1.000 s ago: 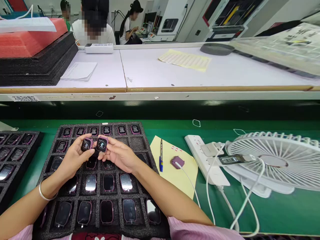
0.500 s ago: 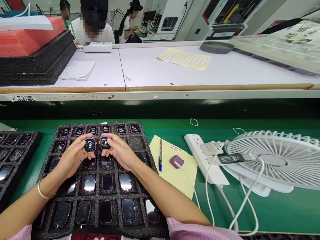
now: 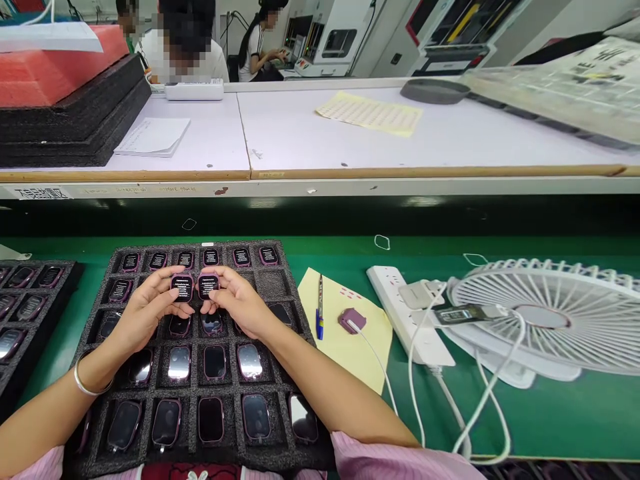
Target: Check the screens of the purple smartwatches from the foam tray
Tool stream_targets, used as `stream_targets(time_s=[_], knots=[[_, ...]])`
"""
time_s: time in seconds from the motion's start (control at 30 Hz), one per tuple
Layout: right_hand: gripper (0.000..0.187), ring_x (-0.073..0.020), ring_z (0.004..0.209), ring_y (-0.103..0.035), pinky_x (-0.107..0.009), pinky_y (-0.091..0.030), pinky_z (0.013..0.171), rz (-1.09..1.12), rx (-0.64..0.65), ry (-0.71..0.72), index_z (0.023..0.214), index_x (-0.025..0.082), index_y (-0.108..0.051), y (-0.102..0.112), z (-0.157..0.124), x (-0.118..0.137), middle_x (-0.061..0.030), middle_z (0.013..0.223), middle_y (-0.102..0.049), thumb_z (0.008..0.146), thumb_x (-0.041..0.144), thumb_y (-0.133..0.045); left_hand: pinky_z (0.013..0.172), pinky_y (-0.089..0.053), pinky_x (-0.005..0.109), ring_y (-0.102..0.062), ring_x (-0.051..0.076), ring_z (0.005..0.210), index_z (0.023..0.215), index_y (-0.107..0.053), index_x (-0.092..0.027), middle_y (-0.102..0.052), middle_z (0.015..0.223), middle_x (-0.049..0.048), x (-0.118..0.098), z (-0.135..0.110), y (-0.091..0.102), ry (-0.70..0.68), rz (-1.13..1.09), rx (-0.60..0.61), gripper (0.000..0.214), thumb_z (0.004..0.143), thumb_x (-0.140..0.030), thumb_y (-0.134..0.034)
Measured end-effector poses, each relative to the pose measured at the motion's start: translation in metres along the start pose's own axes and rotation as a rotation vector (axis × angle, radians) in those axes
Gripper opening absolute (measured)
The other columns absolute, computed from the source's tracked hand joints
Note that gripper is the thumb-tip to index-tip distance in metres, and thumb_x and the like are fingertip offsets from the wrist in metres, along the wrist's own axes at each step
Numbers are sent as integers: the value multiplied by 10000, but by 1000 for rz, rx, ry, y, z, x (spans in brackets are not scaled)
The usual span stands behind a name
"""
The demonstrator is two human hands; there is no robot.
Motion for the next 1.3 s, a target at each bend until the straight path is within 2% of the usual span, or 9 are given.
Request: stream_targets(time_s=[0.2,0.87,1.13,1.3], knots=[[349,-126,646,-665,-266,-496,616,-4,-4,3,1144,204,-606,-1,-1,2,-21,951,-685,816,235,-720,634,-614,278,-721,134,640,1150,-563,-191,-661,1033,31,2,1,-2,-9,29,21,411,781,-271,-724],[364,-126,639,-655,-270,-493,605,-16,6,15,1128,204,-612,-5,-3,4,-26,974,-679,784,206,-731,543,-580,246,-689,114,539,1014,-545,-185,-660,955,-1,1,2,-1,-25,55,-17,319,758,-261,-720],[378,-128,665,-643,-277,-488,630,-44,32,22,1162,210,-591,-5,-4,3,-46,1027,-663,806,204,-717,605,-590,259,-703,122,603,1032,-557,-194,-658,930,-13,-3,0,-3,-35,23,-9,313,736,-174,-657],[472,-111,660,-602,-264,-492,628,-54,23,21,1159,223,-579,-5,-4,3,-20,1013,-644,727,148,-754,654,-602,283,-722,136,648,1047,-559,-200,-667,1004,6,0,0,-3,-40,19,-6,362,717,-150,-700]])
Point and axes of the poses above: each hand's wrist, its own z-axis towards the middle knuckle, its own y-axis out of the back of the hand, x = y × z, the point moved 8 cm from there along z, towards the middle knuckle
